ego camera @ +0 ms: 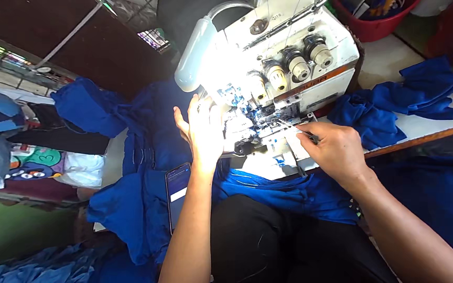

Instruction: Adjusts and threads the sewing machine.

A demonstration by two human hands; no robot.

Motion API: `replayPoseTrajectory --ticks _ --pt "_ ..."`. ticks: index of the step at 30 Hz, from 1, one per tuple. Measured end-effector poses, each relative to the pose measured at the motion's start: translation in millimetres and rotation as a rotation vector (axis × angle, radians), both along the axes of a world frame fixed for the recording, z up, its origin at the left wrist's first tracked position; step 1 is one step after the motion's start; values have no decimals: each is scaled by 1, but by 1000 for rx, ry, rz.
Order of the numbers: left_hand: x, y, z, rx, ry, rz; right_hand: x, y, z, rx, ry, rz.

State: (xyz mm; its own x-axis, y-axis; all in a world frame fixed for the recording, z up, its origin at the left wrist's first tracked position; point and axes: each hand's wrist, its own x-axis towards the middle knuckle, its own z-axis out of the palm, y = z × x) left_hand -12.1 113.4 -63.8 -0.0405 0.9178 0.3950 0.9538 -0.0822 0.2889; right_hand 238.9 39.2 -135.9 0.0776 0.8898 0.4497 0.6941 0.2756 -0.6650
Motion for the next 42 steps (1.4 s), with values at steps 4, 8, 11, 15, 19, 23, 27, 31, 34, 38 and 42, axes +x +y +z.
replayPoseTrajectory --ticks 4,8,11,15,19,23,27,31,34,38,42 --pt "0 0 0 1 -29 1 12 -2 1 -24 -54 25" --pt "0 -1 -1 10 -16 -9 25 -2 3 8 -106 38" --pt "0 0 0 2 -5 -1 42 -3 8 7 -117 24" --pt "-1 -1 -1 10 -1 -16 69 -4 14 76 -174 -5" --pt "0 -2 0 5 -18 -11 85 -2 13 96 -294 27" --pt "-2 -2 0 16 -14 -24 98 -8 12 93 -369 48" --pt "-3 -2 -1 29 -20 -28 111 -20 13 83 -328 24" --pt "-3 -3 -1 101 4 -64 114 -29 12 -19 -150 34" --pt "-5 -9 -5 265 -38 -113 99 -23 4 -108 -138 51" --pt "-6 -30 -3 415 -24 -195 73 -10 -9 -179 -245 46" --pt "12 -65 15 413 -100 -251 77 -15 -1 -129 -23 27"
